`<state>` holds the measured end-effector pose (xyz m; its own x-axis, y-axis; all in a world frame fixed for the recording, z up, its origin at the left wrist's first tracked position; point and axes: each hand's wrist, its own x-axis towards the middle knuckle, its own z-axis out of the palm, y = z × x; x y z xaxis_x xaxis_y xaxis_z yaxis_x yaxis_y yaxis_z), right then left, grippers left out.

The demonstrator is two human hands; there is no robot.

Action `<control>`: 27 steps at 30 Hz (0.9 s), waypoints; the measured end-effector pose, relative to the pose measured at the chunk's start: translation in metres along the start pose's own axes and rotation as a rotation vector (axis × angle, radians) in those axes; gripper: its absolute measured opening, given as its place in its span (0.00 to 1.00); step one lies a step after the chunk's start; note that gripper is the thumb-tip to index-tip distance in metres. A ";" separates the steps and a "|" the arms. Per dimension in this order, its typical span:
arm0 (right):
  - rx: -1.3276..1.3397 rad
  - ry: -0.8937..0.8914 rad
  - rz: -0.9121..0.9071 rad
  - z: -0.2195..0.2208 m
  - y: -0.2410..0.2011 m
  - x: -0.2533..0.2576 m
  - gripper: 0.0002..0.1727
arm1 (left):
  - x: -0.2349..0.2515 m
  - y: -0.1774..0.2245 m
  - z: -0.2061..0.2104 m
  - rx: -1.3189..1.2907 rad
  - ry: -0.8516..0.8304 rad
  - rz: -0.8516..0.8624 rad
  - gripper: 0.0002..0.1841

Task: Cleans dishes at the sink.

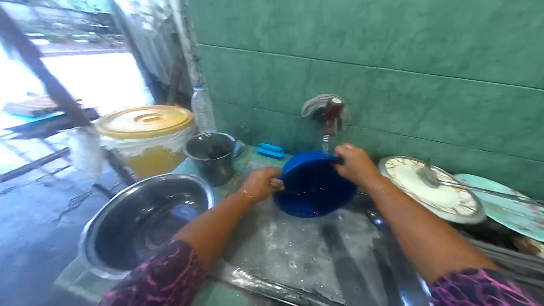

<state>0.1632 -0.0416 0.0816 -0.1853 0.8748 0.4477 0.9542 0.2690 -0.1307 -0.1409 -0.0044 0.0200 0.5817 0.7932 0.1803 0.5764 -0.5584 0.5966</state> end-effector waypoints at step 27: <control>0.147 -0.168 0.559 -0.006 -0.019 -0.025 0.08 | -0.183 -0.110 -0.135 -0.518 0.290 -0.886 0.16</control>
<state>0.1512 -0.0713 0.0784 0.2889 0.9483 0.1312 0.8775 -0.2075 -0.4323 -0.3886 -0.0549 0.0269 -0.1236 0.9315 -0.3422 0.3733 0.3631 0.8537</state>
